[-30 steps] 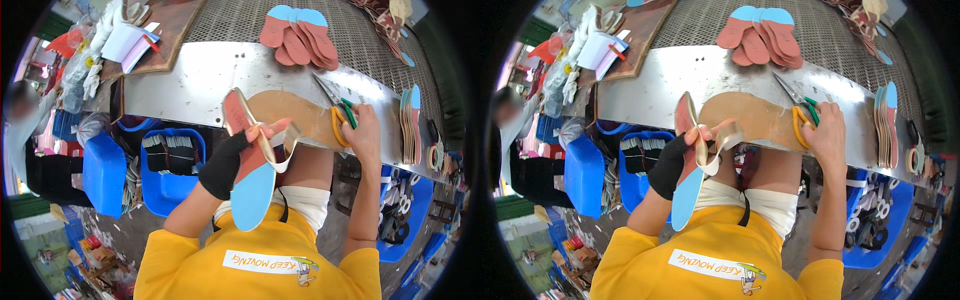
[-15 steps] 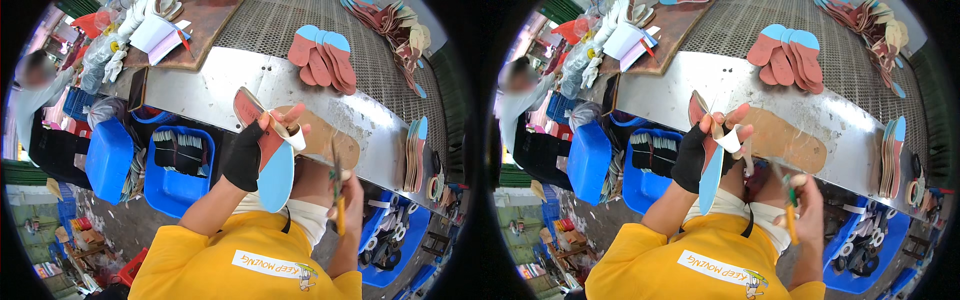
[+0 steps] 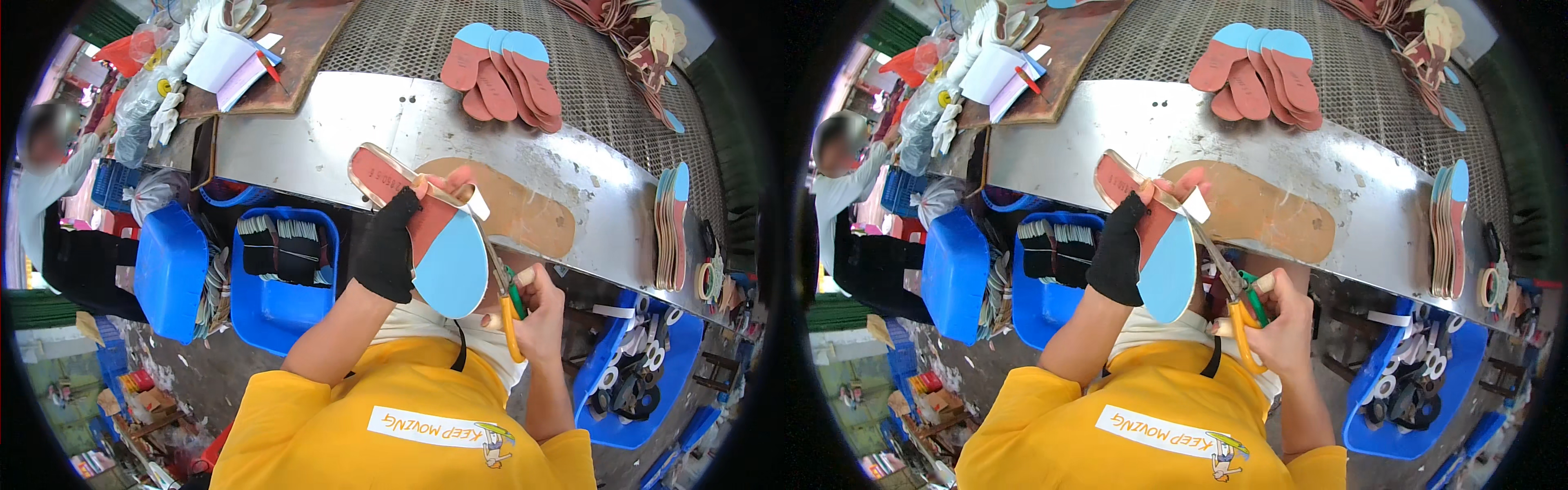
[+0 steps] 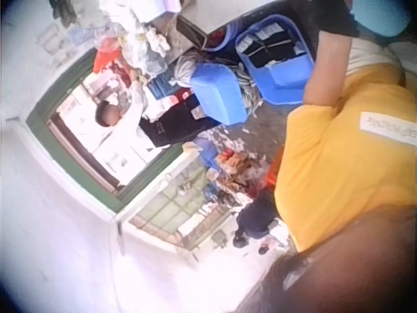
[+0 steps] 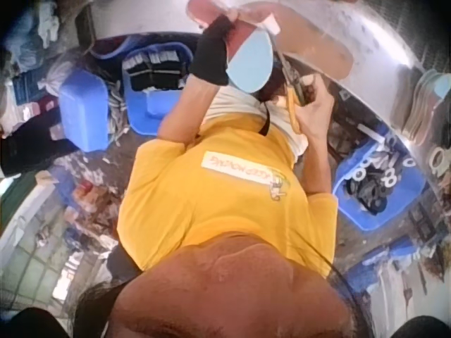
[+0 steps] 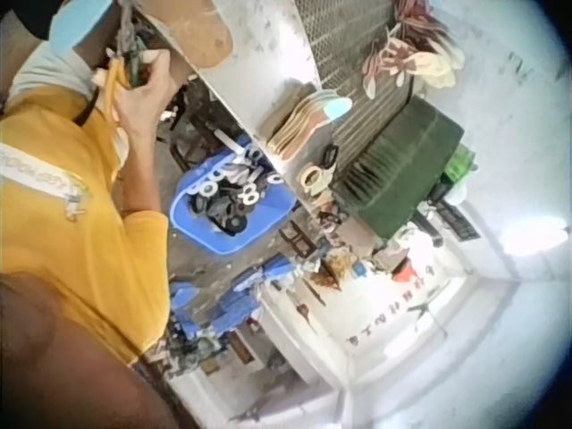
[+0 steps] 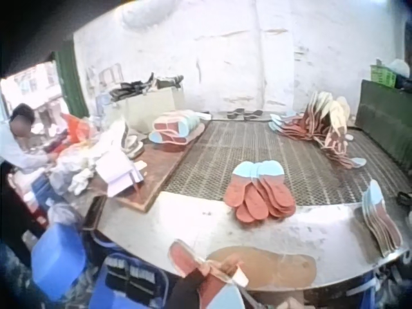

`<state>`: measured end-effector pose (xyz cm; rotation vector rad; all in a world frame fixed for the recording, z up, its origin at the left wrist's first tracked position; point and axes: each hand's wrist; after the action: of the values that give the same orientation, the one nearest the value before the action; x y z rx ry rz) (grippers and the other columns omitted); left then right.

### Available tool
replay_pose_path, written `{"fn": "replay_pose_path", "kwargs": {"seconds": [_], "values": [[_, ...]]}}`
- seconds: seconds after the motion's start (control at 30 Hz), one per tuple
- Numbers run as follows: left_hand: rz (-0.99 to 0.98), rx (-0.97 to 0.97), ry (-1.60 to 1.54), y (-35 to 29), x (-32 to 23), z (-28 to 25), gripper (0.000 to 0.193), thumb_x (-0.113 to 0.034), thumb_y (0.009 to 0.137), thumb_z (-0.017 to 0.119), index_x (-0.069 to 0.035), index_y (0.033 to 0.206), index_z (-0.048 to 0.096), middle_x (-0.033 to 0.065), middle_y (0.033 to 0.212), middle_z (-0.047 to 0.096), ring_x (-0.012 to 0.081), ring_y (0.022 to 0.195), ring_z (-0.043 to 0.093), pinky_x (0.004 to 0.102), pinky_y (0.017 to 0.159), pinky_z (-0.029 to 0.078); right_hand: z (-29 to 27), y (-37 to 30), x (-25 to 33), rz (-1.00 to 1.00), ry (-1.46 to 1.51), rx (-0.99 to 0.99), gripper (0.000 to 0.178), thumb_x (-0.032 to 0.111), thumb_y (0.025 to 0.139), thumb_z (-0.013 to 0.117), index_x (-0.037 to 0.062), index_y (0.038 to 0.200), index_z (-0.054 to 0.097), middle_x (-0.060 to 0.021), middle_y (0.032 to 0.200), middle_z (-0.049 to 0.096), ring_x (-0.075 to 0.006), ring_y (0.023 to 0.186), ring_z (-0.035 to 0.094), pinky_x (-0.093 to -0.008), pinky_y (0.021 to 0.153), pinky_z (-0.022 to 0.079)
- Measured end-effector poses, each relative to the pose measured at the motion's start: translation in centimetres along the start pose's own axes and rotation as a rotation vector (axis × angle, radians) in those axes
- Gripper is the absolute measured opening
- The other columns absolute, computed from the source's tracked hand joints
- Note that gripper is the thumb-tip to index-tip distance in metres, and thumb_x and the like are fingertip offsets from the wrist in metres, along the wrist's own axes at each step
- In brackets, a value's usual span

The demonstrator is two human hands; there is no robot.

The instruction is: Applying adhesive and tape to shoe insoles/components during manufacturing.

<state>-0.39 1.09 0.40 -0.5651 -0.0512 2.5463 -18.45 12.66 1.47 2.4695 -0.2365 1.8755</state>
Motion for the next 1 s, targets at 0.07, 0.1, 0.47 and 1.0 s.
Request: {"fn": "replay_pose_path", "kwargs": {"seconds": [0.07,0.1,0.47,1.0], "values": [[0.027,-0.069,0.107,0.3,0.0,-0.5,0.023,-0.026,0.095,0.05,-0.004,0.1,0.058,0.0142,0.14,0.045,0.0278,0.127,0.045,0.0417,0.1,0.043,-1.0,0.2,-1.0,0.071,0.035,-0.09,0.04,0.012,0.063,0.086,0.0038,0.079,0.05,0.0019,0.066,0.054,-0.0039,0.06,0.046,-0.0205,0.055,0.04],[0.021,-0.066,0.105,0.4,0.1,-0.5,0.023,-0.026,0.095,0.05,-0.004,0.1,0.058,0.0142,0.14,0.045,0.0278,0.127,0.045,0.0417,0.1,0.043,-1.8,0.4,-1.7,0.139,0.073,-0.174,0.035,0.012,0.067,0.083,0.0035,0.08,0.051,0.0016,0.066,0.054,-0.0044,0.06,0.047,-0.0212,0.055,0.041],[0.117,-0.102,0.727,0.4,2.6,2.6,0.024,-0.025,0.092,0.059,-0.001,0.097,0.065,0.0052,0.102,0.064,0.012,0.089,0.061,0.0245,0.076,0.048,-2.8,5.8,1.6,-0.108,0.009,0.009,0.018,0.014,0.085,0.066,0.0007,0.078,0.055,0.0013,0.065,0.052,-0.0059,0.06,0.046,-0.0251,0.053,0.037],[0.382,0.147,1.421,0.9,2.1,1.5,0.019,-0.018,0.091,0.057,0.0,0.084,0.061,0.012,0.071,0.059,0.0234,0.065,0.058,0.0348,0.059,0.044,-1.7,6.8,1.0,-0.134,0.155,-0.074,0.01,0.011,0.085,0.066,0.0014,0.085,0.064,0.0046,0.065,0.055,-0.0016,0.059,0.046,-0.02,0.052,0.035]]}}
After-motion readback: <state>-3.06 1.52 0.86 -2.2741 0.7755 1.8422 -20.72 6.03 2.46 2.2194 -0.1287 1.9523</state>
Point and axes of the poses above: each hand's wrist, its own y-axis towards the middle knuckle, its own z-axis out of the palm, x = y × z
